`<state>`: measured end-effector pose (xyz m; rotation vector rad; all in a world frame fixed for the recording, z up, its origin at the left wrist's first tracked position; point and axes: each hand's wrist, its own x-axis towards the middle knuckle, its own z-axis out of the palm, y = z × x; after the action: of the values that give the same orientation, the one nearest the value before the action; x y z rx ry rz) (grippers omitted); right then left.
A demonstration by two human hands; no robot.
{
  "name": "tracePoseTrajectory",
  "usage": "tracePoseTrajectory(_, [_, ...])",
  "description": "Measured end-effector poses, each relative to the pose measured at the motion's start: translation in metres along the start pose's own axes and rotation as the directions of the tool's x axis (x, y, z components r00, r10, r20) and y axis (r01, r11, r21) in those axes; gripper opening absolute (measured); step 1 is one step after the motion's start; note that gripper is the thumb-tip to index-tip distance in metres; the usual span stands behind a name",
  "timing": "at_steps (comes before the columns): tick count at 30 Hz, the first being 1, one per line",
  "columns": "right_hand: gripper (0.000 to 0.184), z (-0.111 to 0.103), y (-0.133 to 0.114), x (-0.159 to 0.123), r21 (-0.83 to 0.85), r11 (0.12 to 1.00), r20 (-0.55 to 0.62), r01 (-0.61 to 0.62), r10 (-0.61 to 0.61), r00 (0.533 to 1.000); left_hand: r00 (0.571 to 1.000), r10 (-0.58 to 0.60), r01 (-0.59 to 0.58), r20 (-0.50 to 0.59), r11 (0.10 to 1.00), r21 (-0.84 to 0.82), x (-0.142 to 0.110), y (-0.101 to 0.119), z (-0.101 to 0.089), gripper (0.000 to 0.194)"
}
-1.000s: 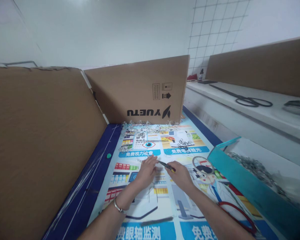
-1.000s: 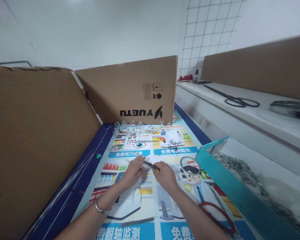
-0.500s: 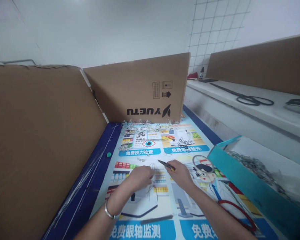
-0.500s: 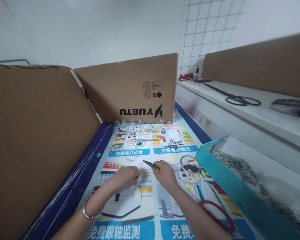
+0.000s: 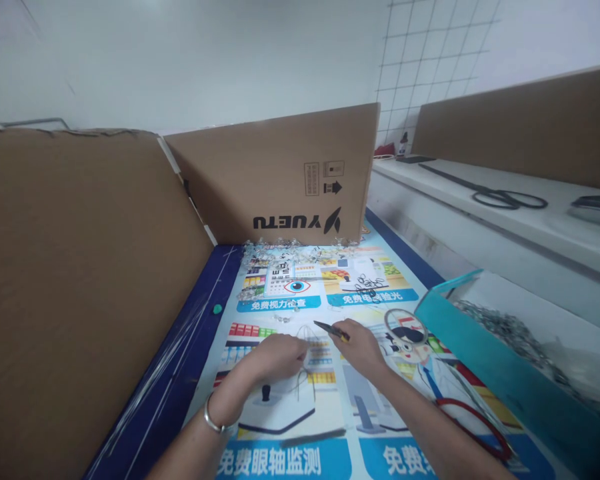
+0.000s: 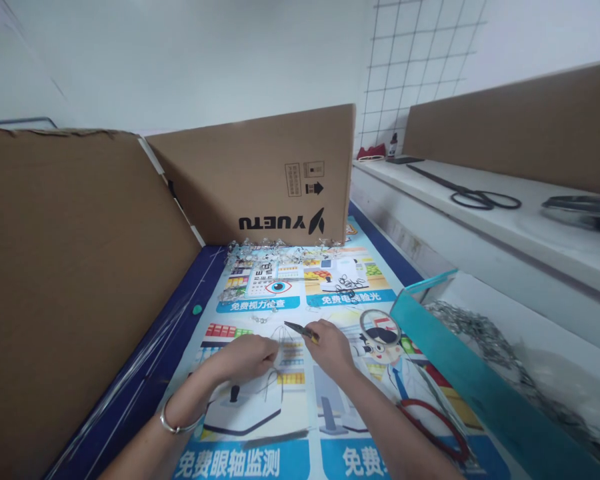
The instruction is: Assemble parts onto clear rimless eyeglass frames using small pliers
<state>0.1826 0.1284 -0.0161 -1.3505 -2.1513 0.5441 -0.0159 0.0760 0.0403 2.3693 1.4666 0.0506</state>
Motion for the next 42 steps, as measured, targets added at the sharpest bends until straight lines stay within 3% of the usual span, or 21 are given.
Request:
tracePoseTrajectory(7, [0.017,-0.001,-0.001,0.000,-0.013,1.000,0.013,0.000,0.000,1.000,0.996,0.070,-0.074,-0.052,0.994,-0.085,0.002,-0.011,-0.006,0.017])
tracePoseTrajectory(15, [0.017,0.000,0.000,0.000,-0.019,1.000,-0.004,0.006,-0.006,1.000,0.997,0.072,-0.071,-0.005,0.994,0.077,0.003,-0.001,0.008,0.014])
tracePoseTrajectory(23, [0.017,0.000,0.000,0.001,-0.031,1.000,0.020,-0.002,0.003,1.000,0.992,0.021,-0.048,0.125,0.975,0.219,0.004,0.012,0.000,0.021])
tracePoseTrajectory(34, [0.014,0.002,0.003,0.001,-0.025,0.999,0.015,0.023,-0.023,1.000,0.998,0.008,-0.018,0.055,0.985,0.172,0.001,0.011,-0.005,0.019])
tracePoseTrajectory(42, [0.014,0.002,0.001,0.001,-0.041,0.999,0.028,0.003,-0.002,1.000,1.000,0.018,-0.019,0.018,0.999,0.050,0.003,0.008,0.000,0.023])
